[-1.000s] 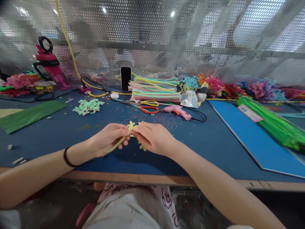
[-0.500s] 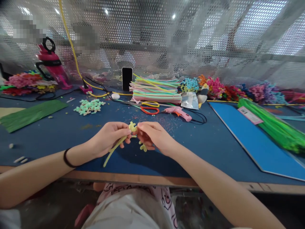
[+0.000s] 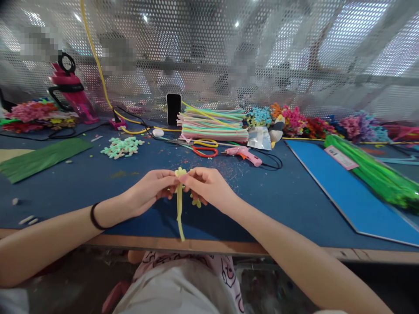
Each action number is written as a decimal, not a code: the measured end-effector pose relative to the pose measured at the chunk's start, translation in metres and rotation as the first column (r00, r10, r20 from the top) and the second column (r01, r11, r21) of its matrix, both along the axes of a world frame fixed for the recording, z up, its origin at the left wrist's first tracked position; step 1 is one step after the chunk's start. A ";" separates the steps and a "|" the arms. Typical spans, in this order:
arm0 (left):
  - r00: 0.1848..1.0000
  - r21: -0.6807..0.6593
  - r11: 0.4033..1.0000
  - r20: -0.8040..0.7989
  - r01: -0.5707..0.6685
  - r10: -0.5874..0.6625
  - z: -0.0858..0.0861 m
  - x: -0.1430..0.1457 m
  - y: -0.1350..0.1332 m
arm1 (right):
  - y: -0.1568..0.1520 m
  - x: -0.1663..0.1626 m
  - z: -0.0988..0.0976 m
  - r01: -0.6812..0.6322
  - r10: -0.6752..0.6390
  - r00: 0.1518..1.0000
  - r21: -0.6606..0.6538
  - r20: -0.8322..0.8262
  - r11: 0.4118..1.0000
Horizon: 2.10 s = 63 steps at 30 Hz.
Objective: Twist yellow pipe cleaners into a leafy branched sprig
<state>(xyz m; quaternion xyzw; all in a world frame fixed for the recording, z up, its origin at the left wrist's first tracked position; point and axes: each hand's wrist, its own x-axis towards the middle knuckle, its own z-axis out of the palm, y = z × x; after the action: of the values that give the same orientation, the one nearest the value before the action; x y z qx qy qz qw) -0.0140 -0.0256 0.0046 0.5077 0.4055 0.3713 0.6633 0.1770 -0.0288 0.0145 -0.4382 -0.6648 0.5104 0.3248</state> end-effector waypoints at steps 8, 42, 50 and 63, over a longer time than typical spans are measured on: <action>0.995 0.002 0.999 0.096 -0.032 0.032 -0.001 -0.001 0.003 | -0.004 -0.004 0.000 -0.097 0.087 0.993 -0.124 -0.080 0.987; 0.997 0.270 0.962 -0.080 0.033 -0.011 -0.009 -0.001 0.005 | 0.000 -0.001 0.003 -0.059 -0.068 0.956 -0.416 -0.285 0.908; 0.999 0.165 0.985 -0.029 0.045 -0.041 -0.004 0.003 -0.001 | 0.002 -0.001 -0.003 0.000 -0.099 0.958 -0.345 -0.270 0.939; 0.997 0.048 0.999 0.071 0.008 -0.012 -0.002 0.003 -0.003 | 0.000 -0.002 0.006 0.058 -0.065 0.988 -0.048 -0.141 0.997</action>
<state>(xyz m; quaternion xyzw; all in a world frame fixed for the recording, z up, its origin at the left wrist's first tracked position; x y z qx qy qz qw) -0.0114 -0.0281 0.0025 0.5119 0.3701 0.3953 0.6669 0.1754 -0.0285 0.0208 -0.4280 -0.6149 0.5444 0.3773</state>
